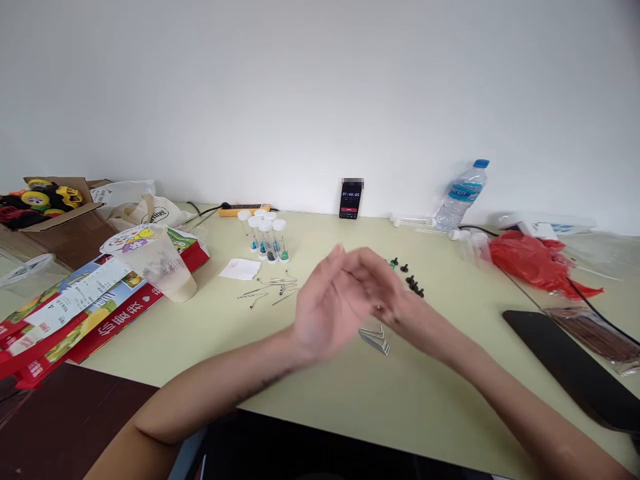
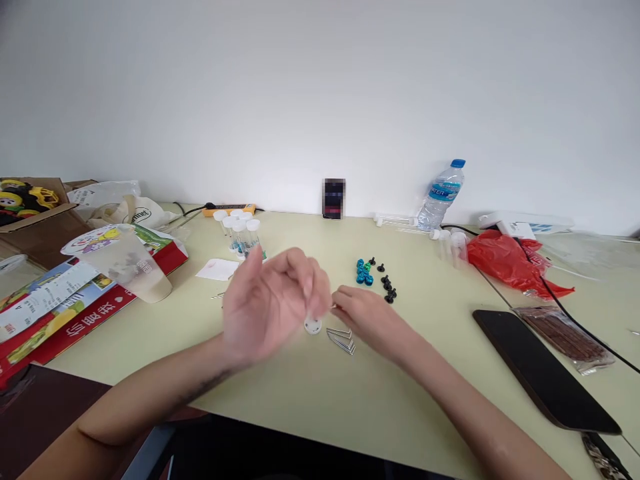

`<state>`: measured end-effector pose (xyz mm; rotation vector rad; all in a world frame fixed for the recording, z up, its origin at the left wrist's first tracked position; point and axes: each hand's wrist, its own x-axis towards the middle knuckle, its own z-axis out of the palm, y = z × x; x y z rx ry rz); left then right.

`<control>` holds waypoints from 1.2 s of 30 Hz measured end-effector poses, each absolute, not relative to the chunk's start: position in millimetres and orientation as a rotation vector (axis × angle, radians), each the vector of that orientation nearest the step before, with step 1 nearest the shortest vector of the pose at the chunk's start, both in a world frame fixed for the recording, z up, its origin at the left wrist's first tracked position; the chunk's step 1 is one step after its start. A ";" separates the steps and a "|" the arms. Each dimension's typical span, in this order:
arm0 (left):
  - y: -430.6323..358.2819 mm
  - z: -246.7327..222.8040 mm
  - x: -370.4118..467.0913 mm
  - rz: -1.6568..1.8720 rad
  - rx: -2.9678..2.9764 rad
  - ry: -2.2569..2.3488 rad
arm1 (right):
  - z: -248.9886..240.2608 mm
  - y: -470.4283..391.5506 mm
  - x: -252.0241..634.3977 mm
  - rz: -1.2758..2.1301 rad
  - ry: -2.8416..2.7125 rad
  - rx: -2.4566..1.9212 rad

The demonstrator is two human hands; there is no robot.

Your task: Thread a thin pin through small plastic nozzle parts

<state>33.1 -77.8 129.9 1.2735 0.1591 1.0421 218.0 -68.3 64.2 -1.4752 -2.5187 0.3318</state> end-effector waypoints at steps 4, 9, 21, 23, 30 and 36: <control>-26.4 74.8 18.3 1.276 1.587 0.514 | 64.7 -55.1 244.5 0.522 -2.539 -1.593; -4.3 18.3 9.2 0.946 2.049 0.826 | 54.5 -60.2 240.2 0.583 -2.619 -1.555; -9.6 18.0 10.9 0.446 2.180 0.820 | 34.9 -66.4 235.3 0.179 -2.749 -1.527; -10.5 18.8 11.2 0.429 2.195 0.796 | 35.7 -66.1 234.6 0.191 -2.756 -1.514; -8.1 19.8 9.9 0.430 2.205 0.771 | 30.5 -62.8 238.0 0.193 -2.766 -1.497; -2.8 17.6 7.2 0.500 2.206 0.906 | 16.9 -60.9 242.5 -0.014 -2.773 -1.485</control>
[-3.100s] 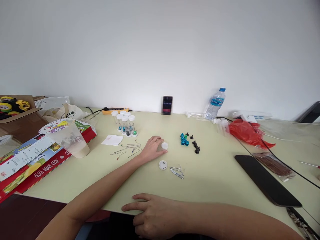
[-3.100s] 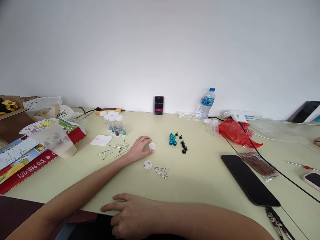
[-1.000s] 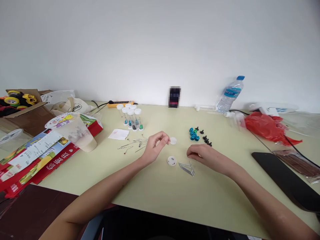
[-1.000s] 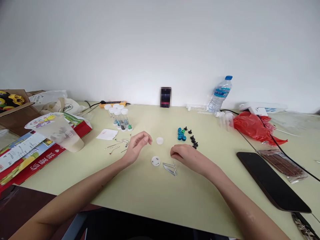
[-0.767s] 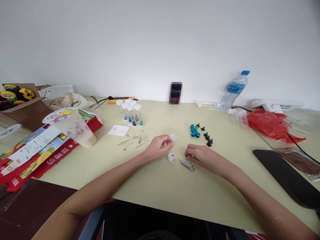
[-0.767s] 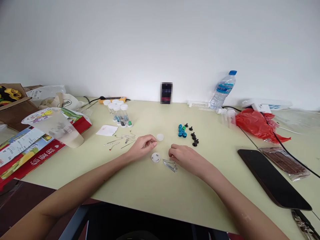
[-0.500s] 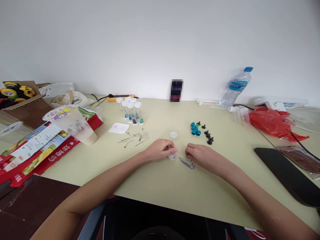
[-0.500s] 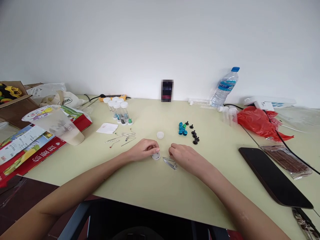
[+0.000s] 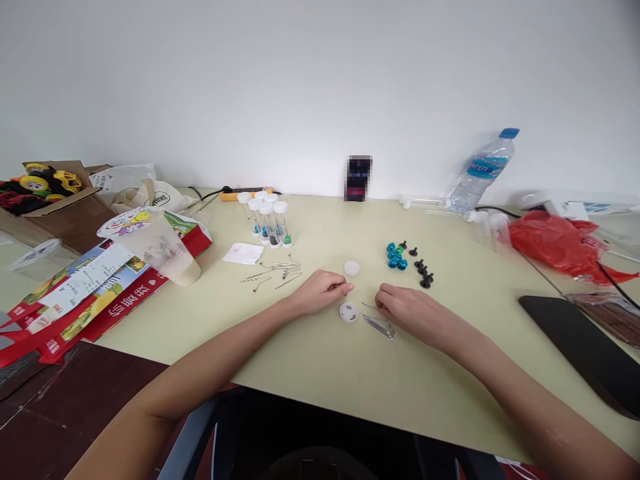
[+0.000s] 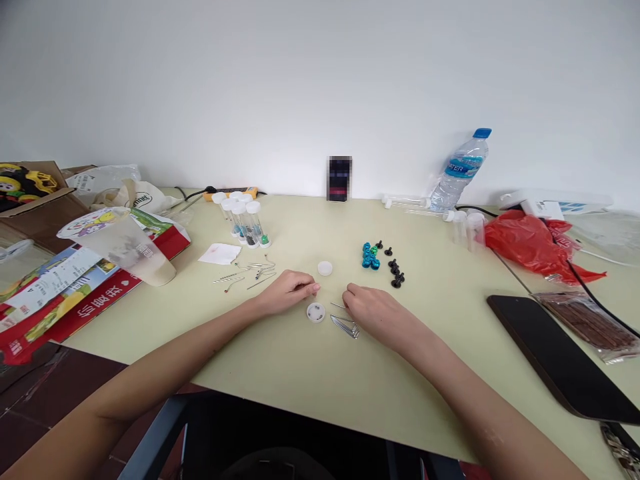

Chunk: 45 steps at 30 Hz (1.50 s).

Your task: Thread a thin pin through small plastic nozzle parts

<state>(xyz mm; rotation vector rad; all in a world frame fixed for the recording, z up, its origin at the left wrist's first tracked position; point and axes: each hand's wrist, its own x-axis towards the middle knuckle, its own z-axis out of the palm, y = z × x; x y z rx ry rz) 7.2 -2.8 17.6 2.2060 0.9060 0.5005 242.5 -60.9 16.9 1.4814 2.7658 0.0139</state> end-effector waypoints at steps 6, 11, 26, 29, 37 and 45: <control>-1.3 12.4 8.5 0.516 2.279 0.916 | 12.5 -59.3 243.5 0.179 2.777 1.516; 12.5 16.1 -0.5 0.570 2.482 1.085 | 25.0 -60.0 233.5 0.131 2.713 1.612; 67.3 29.4 -81.8 0.184 2.406 1.565 | 42.8 -48.6 241.8 -0.176 2.636 2.256; 65.4 27.5 -79.9 0.198 2.417 1.562 | 41.7 -43.1 249.0 -0.393 2.681 2.393; 64.6 19.5 -75.4 0.241 2.467 1.461 | 39.8 -31.9 268.4 -0.405 2.598 2.621; 59.5 24.6 -71.5 0.289 2.512 1.547 | 37.3 -25.9 280.4 -0.234 2.370 2.748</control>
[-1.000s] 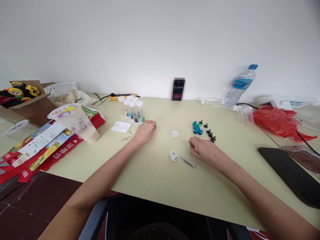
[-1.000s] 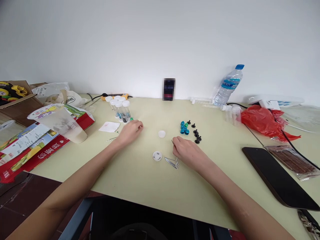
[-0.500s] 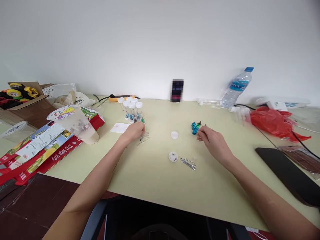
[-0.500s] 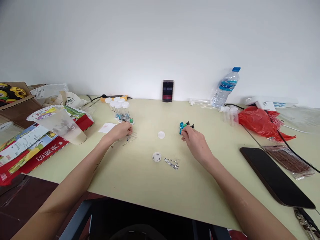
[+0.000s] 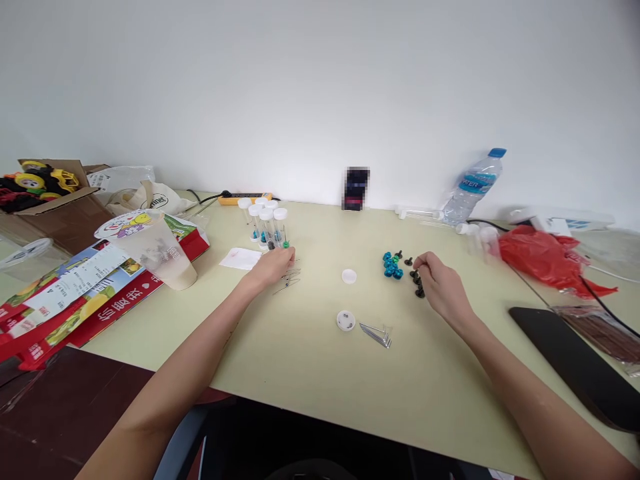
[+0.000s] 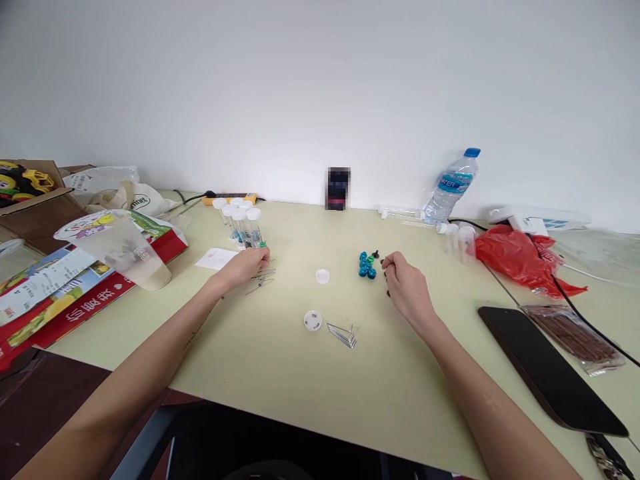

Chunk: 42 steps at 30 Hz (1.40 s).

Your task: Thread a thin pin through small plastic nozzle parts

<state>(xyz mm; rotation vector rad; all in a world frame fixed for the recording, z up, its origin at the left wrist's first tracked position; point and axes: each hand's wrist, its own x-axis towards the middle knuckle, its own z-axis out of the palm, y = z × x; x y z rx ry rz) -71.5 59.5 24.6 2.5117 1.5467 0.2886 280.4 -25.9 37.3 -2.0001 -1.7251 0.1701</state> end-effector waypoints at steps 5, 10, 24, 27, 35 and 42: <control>63.4 21.1 -73.0 0.305 2.521 1.571 | 25.9 -18.4 282.8 -0.008 -1.868 -2.102; 65.0 19.0 -74.3 0.294 2.546 1.566 | 14.8 -12.7 281.3 -0.147 -2.015 -2.186; 47.5 26.5 -36.3 1.088 2.051 1.169 | 19.5 -23.8 262.2 -0.129 -2.155 -2.156; 38.2 18.5 -20.8 1.141 1.723 0.919 | 15.5 -30.3 249.5 0.013 -2.205 -1.998; 20.7 9.1 -2.9 1.202 1.446 0.704 | 2.0 -38.6 219.7 0.418 -2.123 -1.748; 2.8 11.2 12.2 1.153 1.445 0.597 | -0.9 -38.5 216.4 0.484 -2.115 -1.674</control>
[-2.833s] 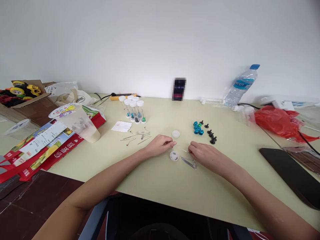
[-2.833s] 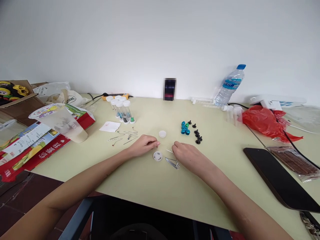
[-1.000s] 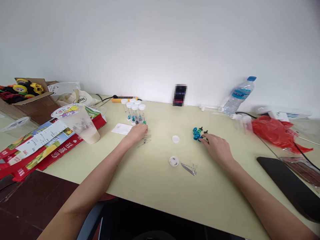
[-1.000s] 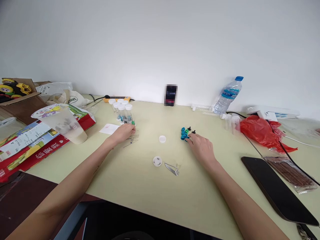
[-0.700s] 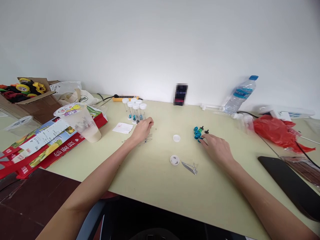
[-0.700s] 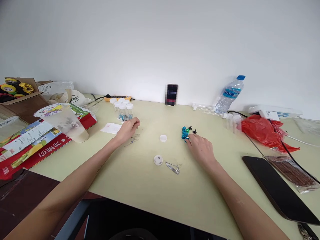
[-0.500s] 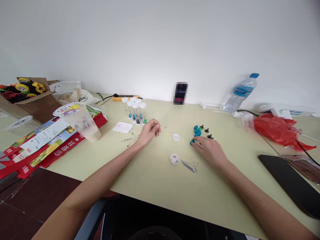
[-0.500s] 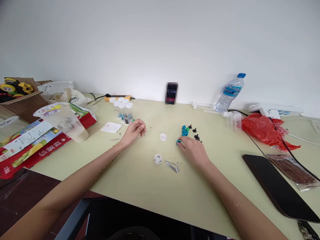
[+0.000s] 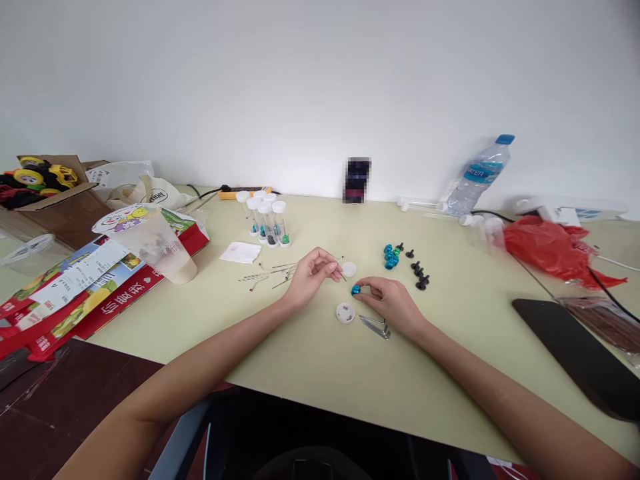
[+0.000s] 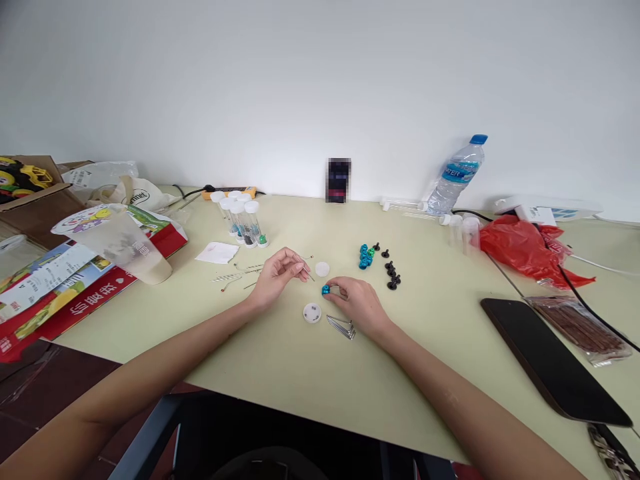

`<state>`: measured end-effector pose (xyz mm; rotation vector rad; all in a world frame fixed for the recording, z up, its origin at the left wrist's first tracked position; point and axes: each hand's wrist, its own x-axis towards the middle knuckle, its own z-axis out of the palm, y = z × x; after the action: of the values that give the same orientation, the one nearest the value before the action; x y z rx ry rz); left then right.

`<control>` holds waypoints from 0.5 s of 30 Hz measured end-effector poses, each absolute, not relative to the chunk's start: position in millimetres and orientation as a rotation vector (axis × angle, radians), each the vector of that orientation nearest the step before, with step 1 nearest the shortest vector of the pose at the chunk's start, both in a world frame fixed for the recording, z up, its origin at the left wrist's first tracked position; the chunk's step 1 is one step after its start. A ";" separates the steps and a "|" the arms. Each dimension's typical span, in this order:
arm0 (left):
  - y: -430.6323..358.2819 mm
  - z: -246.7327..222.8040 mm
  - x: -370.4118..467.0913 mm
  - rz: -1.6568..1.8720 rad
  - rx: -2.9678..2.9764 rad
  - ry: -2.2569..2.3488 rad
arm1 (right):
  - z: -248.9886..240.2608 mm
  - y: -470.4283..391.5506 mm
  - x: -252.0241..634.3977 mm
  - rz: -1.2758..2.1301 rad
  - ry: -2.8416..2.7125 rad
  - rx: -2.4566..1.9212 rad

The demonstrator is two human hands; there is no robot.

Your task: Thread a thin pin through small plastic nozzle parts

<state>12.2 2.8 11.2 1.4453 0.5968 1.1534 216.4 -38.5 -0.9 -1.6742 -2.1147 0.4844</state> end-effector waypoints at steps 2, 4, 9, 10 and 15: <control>-2.3 10.9 17.8 1.106 1.451 0.579 | -1.3 -39.5 214.3 0.469 -2.137 -1.656; -5.6 10.9 21.2 1.084 1.469 0.584 | -2.3 -39.9 213.1 0.444 -2.156 -1.644; -7.6 10.3 21.7 1.062 1.560 0.610 | -4.7 -39.0 213.5 0.409 -2.199 -1.638; -7.6 9.9 21.5 1.055 1.574 0.606 | -4.5 -39.1 213.4 0.405 -2.207 -1.636; -8.1 8.7 21.7 1.035 1.593 0.606 | -0.1 -40.4 211.5 0.413 -2.220 -1.638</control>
<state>21.7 -8.1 8.7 1.5929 0.6055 1.0349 211.5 -40.4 -0.1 -1.6375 -2.2200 0.4129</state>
